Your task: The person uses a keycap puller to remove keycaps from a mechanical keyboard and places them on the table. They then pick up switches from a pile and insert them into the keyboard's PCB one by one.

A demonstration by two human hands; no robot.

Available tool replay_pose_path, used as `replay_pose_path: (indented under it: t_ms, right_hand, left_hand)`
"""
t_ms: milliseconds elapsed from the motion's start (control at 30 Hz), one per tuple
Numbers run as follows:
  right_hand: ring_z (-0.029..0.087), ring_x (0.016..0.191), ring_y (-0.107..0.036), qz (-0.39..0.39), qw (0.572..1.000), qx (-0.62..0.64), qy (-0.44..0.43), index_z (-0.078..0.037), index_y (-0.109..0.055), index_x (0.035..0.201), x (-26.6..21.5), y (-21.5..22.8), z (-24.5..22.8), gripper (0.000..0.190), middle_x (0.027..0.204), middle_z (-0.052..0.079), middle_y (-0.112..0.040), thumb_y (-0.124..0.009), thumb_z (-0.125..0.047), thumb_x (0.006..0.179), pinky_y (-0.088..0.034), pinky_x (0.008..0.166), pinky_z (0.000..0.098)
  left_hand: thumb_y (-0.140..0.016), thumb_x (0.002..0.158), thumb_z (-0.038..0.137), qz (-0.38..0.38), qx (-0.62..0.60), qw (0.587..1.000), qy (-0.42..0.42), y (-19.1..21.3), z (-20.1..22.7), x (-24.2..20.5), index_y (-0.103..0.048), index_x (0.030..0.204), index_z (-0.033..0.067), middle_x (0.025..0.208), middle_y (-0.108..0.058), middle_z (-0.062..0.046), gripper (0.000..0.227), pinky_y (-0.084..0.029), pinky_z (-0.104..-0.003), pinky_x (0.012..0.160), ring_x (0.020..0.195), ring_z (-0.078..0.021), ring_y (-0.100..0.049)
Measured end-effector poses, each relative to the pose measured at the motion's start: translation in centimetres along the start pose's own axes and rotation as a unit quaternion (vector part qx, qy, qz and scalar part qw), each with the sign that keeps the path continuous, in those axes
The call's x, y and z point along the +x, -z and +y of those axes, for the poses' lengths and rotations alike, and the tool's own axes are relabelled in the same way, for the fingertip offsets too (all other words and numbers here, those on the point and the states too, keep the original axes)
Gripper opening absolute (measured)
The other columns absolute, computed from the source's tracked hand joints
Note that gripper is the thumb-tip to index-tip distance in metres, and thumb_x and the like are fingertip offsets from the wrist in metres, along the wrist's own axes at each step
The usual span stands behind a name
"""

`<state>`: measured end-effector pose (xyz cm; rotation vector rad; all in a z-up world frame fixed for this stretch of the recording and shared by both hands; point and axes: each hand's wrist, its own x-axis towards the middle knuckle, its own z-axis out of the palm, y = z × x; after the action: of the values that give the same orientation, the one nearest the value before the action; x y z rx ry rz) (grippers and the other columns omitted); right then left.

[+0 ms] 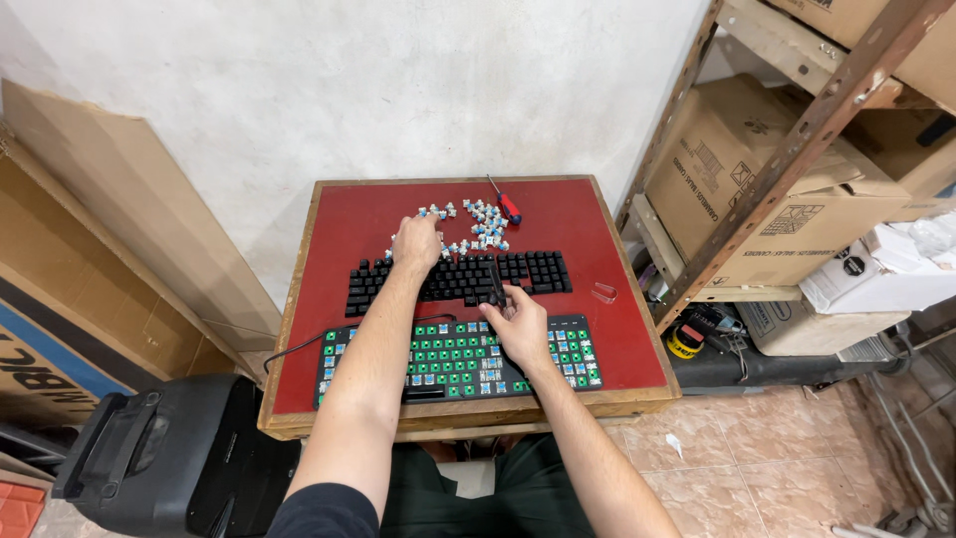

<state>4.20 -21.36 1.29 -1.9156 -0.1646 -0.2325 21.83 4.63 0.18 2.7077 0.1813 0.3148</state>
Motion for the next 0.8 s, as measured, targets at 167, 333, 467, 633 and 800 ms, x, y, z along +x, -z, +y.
replay_pose_path:
  t_ms: [167,333,467,633,800]
  right_hand:
    - [0.011,0.068,-0.073,0.000,1.000,-0.004,-0.008,-0.013,-0.084,0.121,0.1,0.2,0.1,0.036,0.081,0.001,-0.083,-0.096,-0.020,0.087,-0.061,0.069,0.0295]
    - [0.010,0.066,-0.074,0.003,1.000,0.007,-0.018,-0.011,-0.082,0.114,0.1,0.2,0.7,0.038,0.079,0.001,-0.083,-0.101,-0.025,0.084,-0.059,0.066,0.0278]
    - [0.011,0.063,-0.072,0.017,0.999,-0.014,0.026,-0.011,-0.080,0.099,0.3,-0.6,1.7,0.029,0.071,0.002,-0.079,-0.100,-0.025,0.084,-0.058,0.062,0.0287]
    - [0.015,0.065,-0.072,0.004,0.997,-0.027,0.068,-0.006,-0.080,0.100,0.0,-0.3,1.0,0.041,0.071,0.008,-0.077,-0.106,-0.021,0.073,-0.059,0.064,0.0320]
    - [0.009,0.062,-0.070,0.004,0.999,0.028,0.035,-0.009,-0.081,0.103,0.1,0.3,1.1,0.035,0.072,0.003,-0.078,-0.104,-0.026,0.083,-0.057,0.062,0.0268]
  left_hand:
    - [-0.074,0.108,0.030,0.006,-0.075,0.994,-0.078,3.1,3.3,-5.1,-0.081,0.132,0.0212,0.118,-0.081,-0.007,0.027,-0.064,-0.045,0.105,0.122,-0.0287,-0.073]
    - [-0.077,0.100,0.024,-0.138,-0.232,0.955,-0.125,11.4,8.1,-14.9,-0.083,0.130,0.0095,0.112,-0.086,-0.018,0.034,-0.065,-0.048,0.095,0.101,-0.0301,-0.081]
    - [-0.085,0.091,0.028,-0.202,-0.264,0.934,-0.131,9.9,7.8,-16.9,-0.082,0.127,0.0102,0.114,-0.086,-0.015,0.040,-0.067,-0.041,0.093,0.100,-0.0252,-0.084]
    - [-0.084,0.092,0.028,-0.174,-0.242,0.947,-0.123,7.5,6.1,-16.5,-0.084,0.120,0.0166,0.110,-0.088,-0.009,0.030,-0.066,-0.043,0.096,0.107,-0.0267,-0.084]
    - [-0.081,0.097,0.025,-0.131,-0.123,0.982,-0.066,5.3,3.3,-15.3,-0.086,0.116,0.0218,0.108,-0.087,-0.004,0.019,-0.067,-0.044,0.096,0.113,-0.0290,-0.082]
